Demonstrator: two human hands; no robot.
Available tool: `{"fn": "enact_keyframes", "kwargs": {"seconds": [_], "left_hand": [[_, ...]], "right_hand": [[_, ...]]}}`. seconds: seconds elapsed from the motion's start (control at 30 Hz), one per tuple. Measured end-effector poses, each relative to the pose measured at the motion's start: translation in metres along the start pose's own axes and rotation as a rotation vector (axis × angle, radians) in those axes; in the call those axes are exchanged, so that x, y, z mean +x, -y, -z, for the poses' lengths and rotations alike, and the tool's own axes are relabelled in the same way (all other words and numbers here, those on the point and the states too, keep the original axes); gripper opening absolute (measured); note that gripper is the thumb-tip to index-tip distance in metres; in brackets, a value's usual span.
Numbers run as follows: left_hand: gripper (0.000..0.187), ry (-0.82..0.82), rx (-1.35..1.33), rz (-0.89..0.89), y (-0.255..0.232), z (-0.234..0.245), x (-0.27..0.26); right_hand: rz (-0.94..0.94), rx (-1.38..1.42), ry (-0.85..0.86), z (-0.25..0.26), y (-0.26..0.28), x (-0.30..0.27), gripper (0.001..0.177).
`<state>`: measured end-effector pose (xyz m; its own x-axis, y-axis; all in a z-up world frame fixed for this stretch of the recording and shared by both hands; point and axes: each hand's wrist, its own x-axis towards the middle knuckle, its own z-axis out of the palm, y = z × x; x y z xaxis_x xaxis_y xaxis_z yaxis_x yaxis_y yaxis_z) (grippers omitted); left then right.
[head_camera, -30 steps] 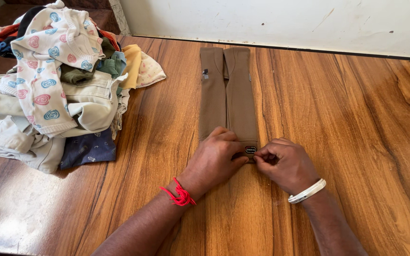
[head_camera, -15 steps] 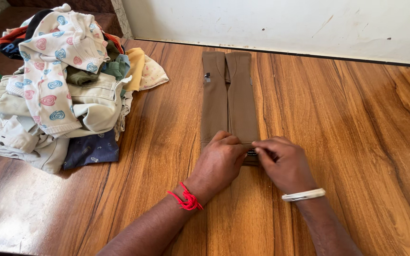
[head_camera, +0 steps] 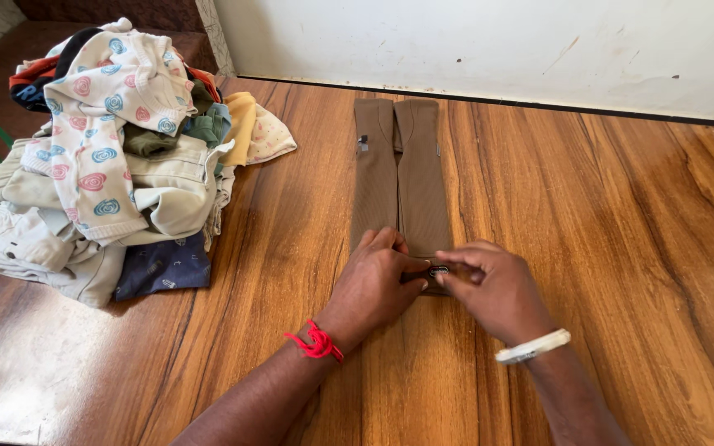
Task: The person folds a brown t-shirt on a wooden table, smoothing and aligning the fabric before folding it into a compact rectangle. The person then picks up a white patterned baby onesie, lays it flat, and folds it similarly. Both folded items are placed on the table.
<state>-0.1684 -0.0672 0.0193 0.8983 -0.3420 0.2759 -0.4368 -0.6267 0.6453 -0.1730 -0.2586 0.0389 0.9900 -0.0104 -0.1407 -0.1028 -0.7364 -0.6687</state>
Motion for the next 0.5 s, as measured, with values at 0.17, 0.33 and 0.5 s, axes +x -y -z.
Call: {"fn": "enact_keyframes", "kwargs": {"seconds": [0.17, 0.33, 0.5], "left_hand": [[0.022, 0.013, 0.002, 0.036, 0.0, 0.001, 0.001], [0.03, 0.065, -0.012, 0.106, -0.002, -0.001, 0.003], [0.029, 0.029, -0.023, 0.062, 0.0, 0.001, 0.001]], "right_hand": [[0.167, 0.12, -0.054, -0.016, -0.005, 0.006, 0.017], [-0.067, -0.037, 0.073, 0.001, -0.018, 0.005, 0.018], [-0.134, 0.033, 0.009, 0.025, -0.015, 0.001, 0.019]]}}
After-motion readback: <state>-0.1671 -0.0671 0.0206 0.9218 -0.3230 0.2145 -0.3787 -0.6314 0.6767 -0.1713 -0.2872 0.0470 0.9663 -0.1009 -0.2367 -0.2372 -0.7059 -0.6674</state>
